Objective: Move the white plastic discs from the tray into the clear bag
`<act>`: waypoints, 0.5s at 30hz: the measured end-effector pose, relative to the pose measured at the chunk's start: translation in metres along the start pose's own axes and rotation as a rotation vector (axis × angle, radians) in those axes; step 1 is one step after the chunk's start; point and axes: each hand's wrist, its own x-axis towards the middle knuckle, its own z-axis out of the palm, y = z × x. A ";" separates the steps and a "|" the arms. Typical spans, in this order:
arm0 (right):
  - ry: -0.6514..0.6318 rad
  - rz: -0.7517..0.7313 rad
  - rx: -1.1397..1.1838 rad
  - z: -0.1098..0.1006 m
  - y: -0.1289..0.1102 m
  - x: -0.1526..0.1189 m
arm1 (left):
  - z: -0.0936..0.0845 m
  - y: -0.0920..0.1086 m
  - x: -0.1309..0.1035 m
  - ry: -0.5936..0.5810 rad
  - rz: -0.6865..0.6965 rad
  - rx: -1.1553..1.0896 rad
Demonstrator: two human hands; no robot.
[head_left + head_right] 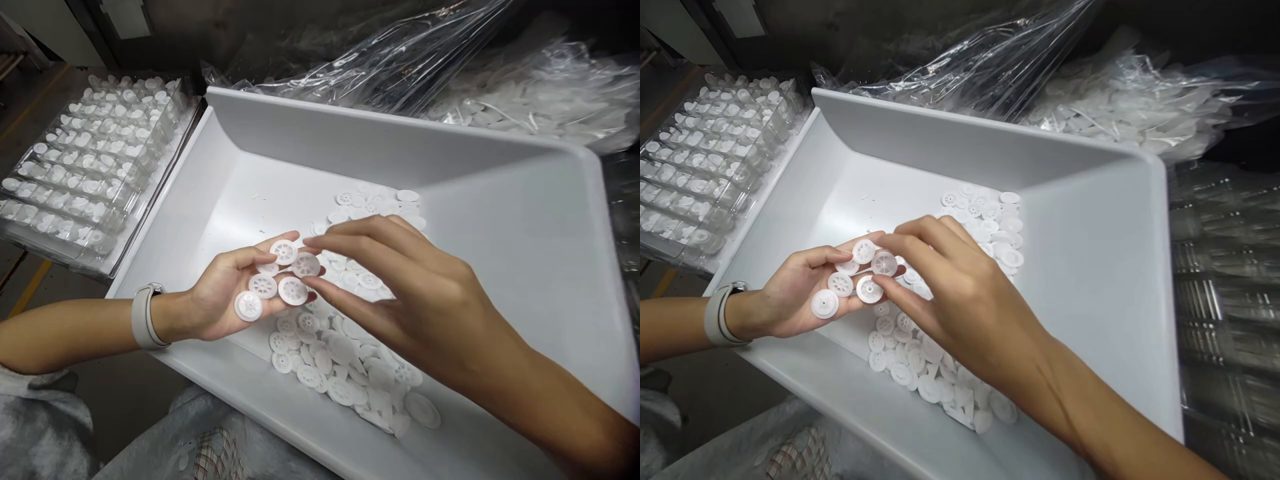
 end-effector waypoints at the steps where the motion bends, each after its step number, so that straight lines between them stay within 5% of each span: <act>1: 0.013 0.030 0.009 0.003 0.001 0.000 | -0.001 -0.001 0.000 -0.027 -0.010 0.017; 15: -0.035 0.219 0.239 0.011 0.004 -0.007 | -0.002 -0.009 0.004 -0.120 -0.051 0.098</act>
